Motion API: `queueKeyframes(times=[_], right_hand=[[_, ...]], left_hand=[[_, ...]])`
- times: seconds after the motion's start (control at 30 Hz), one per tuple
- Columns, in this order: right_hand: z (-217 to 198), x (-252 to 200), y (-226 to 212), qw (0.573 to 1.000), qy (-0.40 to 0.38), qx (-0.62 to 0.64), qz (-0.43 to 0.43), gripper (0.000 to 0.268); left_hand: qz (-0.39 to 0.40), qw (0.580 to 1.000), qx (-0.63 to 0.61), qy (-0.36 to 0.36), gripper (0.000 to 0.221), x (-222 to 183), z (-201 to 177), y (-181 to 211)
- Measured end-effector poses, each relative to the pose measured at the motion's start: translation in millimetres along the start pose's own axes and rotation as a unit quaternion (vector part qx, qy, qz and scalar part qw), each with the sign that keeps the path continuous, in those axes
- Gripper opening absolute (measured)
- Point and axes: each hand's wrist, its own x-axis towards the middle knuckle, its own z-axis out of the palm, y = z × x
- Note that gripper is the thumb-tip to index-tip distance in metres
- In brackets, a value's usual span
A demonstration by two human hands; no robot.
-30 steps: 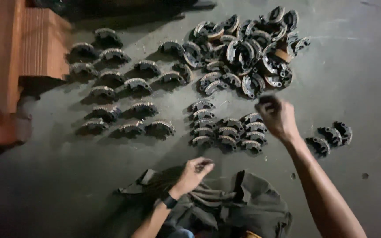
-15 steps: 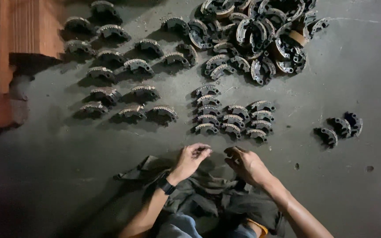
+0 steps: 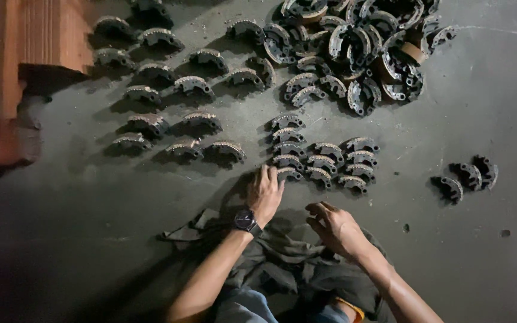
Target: Sorting and arranging motorcycle drum brake shoe components on the floor.
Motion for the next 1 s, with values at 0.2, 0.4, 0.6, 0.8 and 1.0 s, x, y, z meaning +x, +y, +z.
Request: queueKeyframes(times=[0.2, 0.4, 0.6, 0.8, 1.0], right_hand=[[-2, 4, -3, 1.000, 0.011, -0.016, 0.002, 0.030], [-11, 5, -32, 0.998, 0.002, -0.052, 0.030, 0.033], [9, -1, -11, 0.998, -0.016, -0.068, -0.005, 0.032], [31, -8, 13, 0.993, -0.034, -0.104, -0.049, 0.035], [29, -12, 33, 0.994, -0.023, -0.093, -0.059, 0.035]], left_hand=[[0.051, 0.997, 0.031, 0.044, 0.032, 1, -20, 2], [0.013, 0.999, -0.030, 0.007, 0.034, -3, 5, -8], [0.015, 0.986, -0.165, 0.028, 0.044, -17, -4, -7], [0.038, 0.978, -0.202, 0.025, 0.041, -17, -32, -1], [0.046, 0.983, -0.171, 0.051, 0.037, -19, -33, 1]])
